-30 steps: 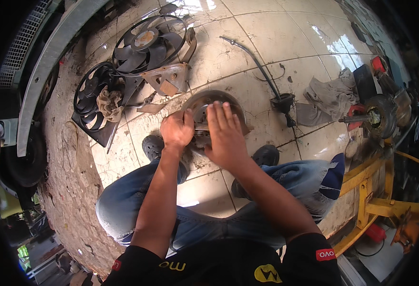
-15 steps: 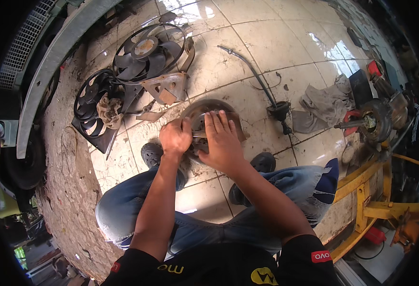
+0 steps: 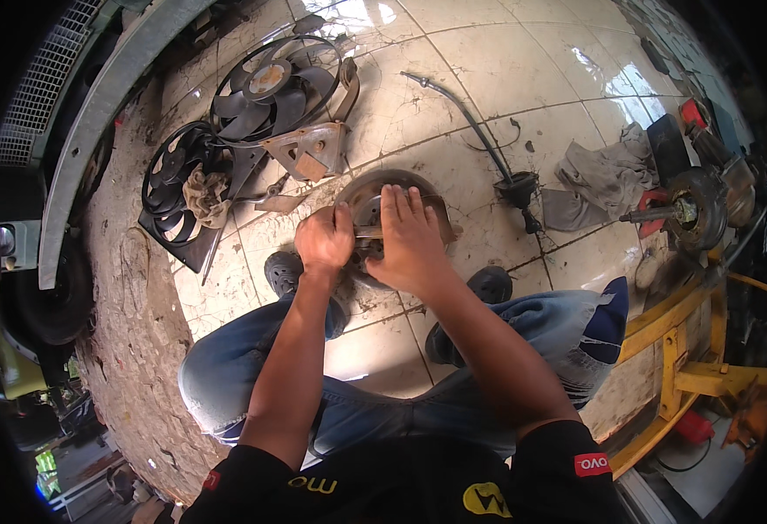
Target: The person sits on the floor and scrubs a circular metal part with a sanding block. The person repeatedly rubs the surface of the part, rotating it to clean different areas.
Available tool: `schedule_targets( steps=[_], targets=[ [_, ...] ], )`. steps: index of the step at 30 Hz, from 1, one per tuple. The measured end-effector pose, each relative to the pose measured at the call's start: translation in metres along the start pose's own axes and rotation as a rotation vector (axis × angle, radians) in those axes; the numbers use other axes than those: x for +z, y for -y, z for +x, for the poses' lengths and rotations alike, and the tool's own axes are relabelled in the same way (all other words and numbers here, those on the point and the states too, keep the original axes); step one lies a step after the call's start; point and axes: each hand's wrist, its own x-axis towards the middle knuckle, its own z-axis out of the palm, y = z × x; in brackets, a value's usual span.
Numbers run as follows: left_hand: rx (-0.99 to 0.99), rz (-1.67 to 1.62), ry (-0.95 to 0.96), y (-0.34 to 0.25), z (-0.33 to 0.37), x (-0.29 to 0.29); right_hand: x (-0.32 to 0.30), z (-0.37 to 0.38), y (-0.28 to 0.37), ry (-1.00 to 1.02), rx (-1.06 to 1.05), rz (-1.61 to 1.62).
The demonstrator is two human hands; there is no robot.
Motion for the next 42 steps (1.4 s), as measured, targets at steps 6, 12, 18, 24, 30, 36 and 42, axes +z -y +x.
schedule_targets(
  steps=[6, 12, 18, 24, 30, 36, 42],
  targets=[
    [0.029, -0.038, 0.009, 0.003, -0.002, -0.005, 0.000, 0.001, 0.003, 0.033, 0.015, 0.051],
    [0.062, -0.077, 0.008, 0.014, -0.001, -0.006, 0.010, -0.021, 0.021, -0.044, -0.169, -0.034],
    [0.023, -0.096, 0.020, 0.021, 0.002, -0.002, 0.004, -0.002, 0.001, 0.043, -0.080, 0.094],
    [0.037, -0.107, 0.026, 0.014, 0.006, -0.007, 0.005, 0.000, -0.008, -0.012, -0.194, 0.158],
    [0.053, -0.142, 0.047, 0.029, 0.006, -0.004, 0.001, -0.011, 0.007, 0.039, -0.242, 0.188],
    [0.105, -0.136, 0.012, 0.028, 0.005, -0.003, -0.006, 0.000, -0.007, 0.200, -0.077, 0.208],
    [0.104, -0.148, 0.054, 0.021, 0.008, -0.008, 0.004, -0.002, -0.009, 0.060, -0.149, 0.262]
  ],
)
